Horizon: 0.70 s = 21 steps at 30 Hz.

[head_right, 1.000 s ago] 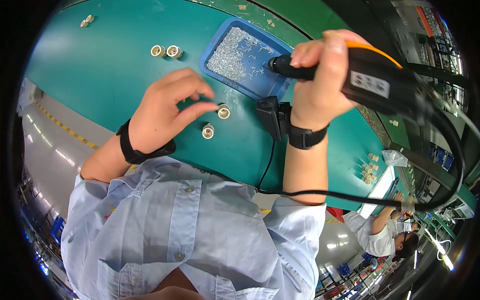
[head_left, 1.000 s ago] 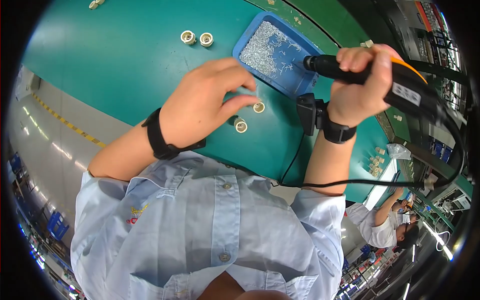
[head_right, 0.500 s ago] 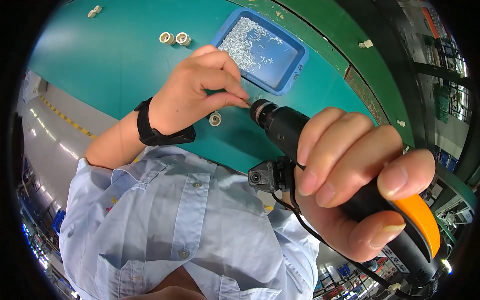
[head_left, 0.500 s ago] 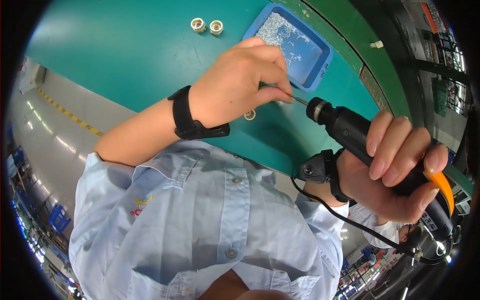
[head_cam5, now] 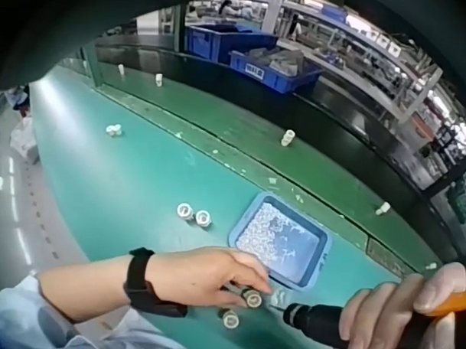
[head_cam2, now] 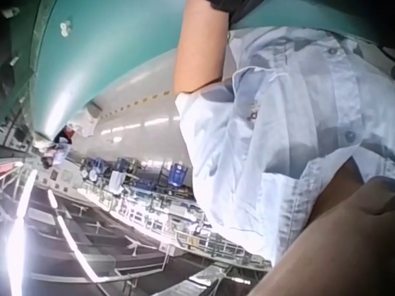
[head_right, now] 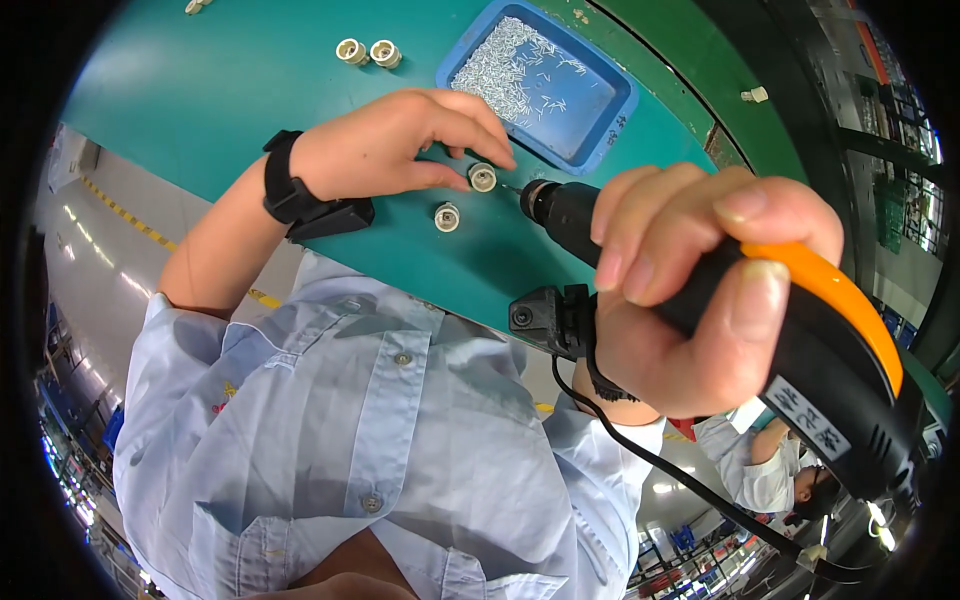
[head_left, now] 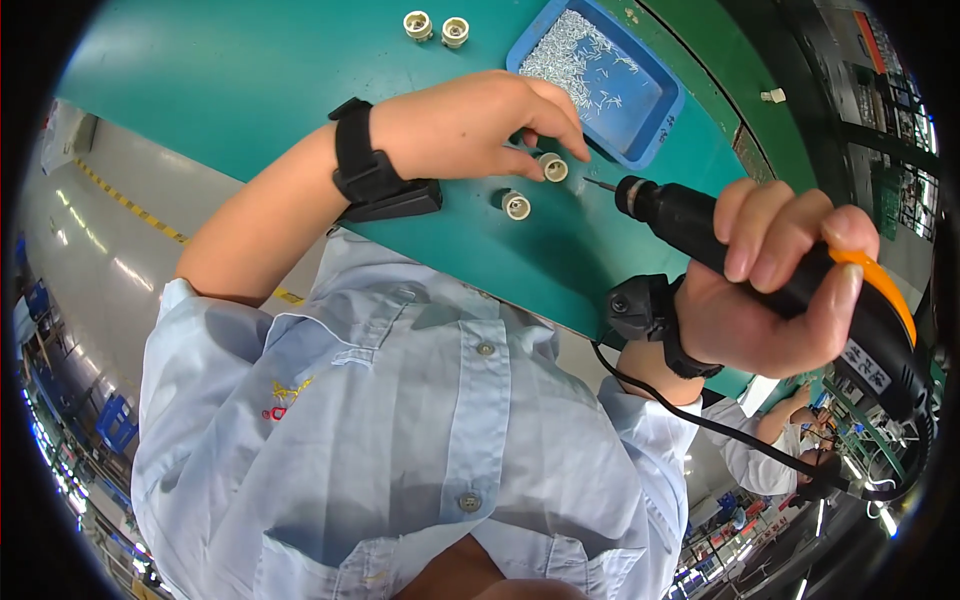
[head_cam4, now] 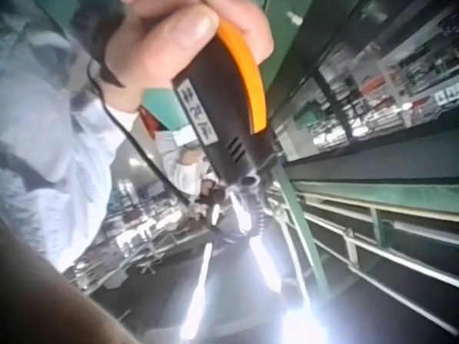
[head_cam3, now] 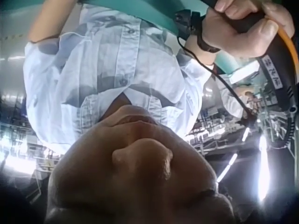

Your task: The person picks up a white plastic component, inserts a metal pin from a blue tray into it, and uses a power screwdriver on the assembly. They repeat this process for several components, setting the finished pieces aside on the green workbench.

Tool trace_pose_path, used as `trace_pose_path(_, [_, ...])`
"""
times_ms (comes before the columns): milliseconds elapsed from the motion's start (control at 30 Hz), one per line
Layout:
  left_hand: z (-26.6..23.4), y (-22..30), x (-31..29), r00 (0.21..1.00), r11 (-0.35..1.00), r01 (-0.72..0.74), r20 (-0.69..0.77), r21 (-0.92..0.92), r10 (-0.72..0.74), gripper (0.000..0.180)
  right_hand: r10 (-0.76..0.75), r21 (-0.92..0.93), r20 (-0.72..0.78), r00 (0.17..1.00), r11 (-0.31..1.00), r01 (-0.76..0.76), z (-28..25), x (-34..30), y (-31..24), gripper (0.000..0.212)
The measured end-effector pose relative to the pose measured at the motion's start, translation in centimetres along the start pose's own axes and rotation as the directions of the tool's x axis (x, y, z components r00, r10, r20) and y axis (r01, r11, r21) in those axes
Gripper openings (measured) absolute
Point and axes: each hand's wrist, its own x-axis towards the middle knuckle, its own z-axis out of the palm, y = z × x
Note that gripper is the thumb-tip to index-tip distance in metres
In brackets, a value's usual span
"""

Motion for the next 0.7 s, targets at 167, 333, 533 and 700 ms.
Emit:
trace_pose_path(167, [-0.1, -0.1, 0.9, 0.993, 0.997, 0.070, 0.098, 0.024, -0.072, 0.028, 0.015, -0.014, -0.010, 1.000, 1.000, -0.015, 0.6, 0.2, 0.2, 0.029])
trace_pose_path(333, [0.5, -0.2, 0.5, 0.995, 0.995, 0.100, 0.018, 0.007, -0.100, 0.029, -0.021, -0.048, -0.035, 0.999, 0.999, 0.020, 1.1, 0.2, 0.2, 0.028])
trace_pose_path(533, [1.8, -0.9, -0.2, 0.977, 0.975, 0.209, -0.034, -0.072, -0.212, 0.027, 0.030, -0.150, -0.158, 0.987, 0.987, -0.054, 2.4, -0.4, 2.1, 0.025])
trace_pose_path(700, [1.8, -0.8, -0.1, 0.975, 0.973, 0.215, -0.034, -0.080, -0.219, 0.029, 0.042, -0.188, -0.181, 0.983, 0.979, -0.077, 2.4, -0.5, 3.1, 0.024])
